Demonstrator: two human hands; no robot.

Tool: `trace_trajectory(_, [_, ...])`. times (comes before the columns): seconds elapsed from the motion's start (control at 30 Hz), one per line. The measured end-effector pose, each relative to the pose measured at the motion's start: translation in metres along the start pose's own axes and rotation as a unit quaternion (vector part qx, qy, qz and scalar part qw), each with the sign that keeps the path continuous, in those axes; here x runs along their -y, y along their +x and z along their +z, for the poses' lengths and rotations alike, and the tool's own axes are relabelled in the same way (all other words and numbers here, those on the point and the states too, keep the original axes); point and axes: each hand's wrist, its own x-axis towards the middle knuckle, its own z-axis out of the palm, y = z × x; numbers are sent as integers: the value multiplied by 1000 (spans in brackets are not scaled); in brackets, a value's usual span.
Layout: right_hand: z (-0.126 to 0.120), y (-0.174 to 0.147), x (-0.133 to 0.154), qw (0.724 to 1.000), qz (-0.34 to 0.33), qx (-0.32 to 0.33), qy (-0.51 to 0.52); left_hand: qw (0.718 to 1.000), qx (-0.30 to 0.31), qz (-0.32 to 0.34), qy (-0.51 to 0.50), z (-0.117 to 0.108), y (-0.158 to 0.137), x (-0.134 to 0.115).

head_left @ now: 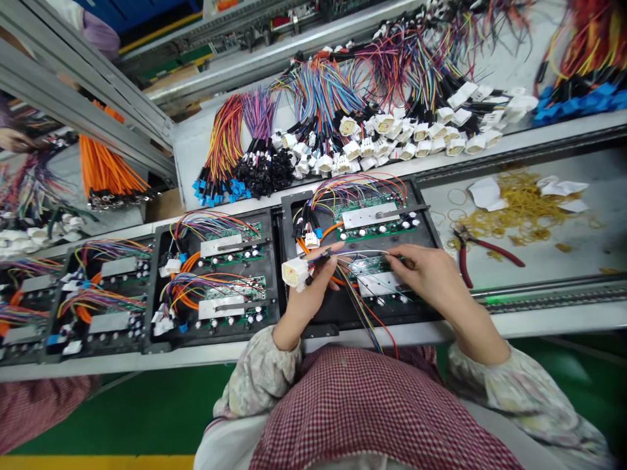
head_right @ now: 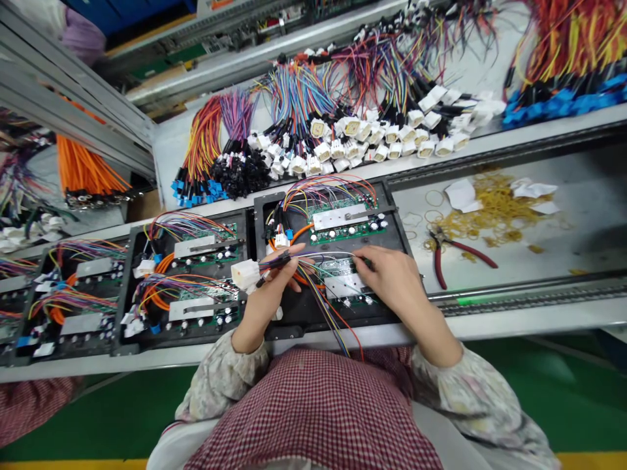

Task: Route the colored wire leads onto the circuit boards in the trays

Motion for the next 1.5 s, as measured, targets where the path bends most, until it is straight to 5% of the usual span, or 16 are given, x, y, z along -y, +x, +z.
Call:
trace_trajectory(0.67, [2,2,-5,999,-6,25,21,999,6,33,-2,0,2,2])
trace_trajectory(0.83, [-12,-8,16,999,-10,-37,-13,999,1,29,15,1,3,-3])
trace_trajectory(1.0, [-21,-23,36,995,-69,2,-68,999,-10,17,27,1,3,-6])
trace_trajectory(1.17, [-19,-20,23,992,29,-116,-26,1000,7,27,-3,-2,5,0])
trace_trajectory(1.3, [-7,-13,14,999,-4,-46,7,999,33,23,0,-5,5,1])
trace_trajectory(1.5, [5,-9,9,999,19,-27,-17,998,51,31,10,-10,2,-3])
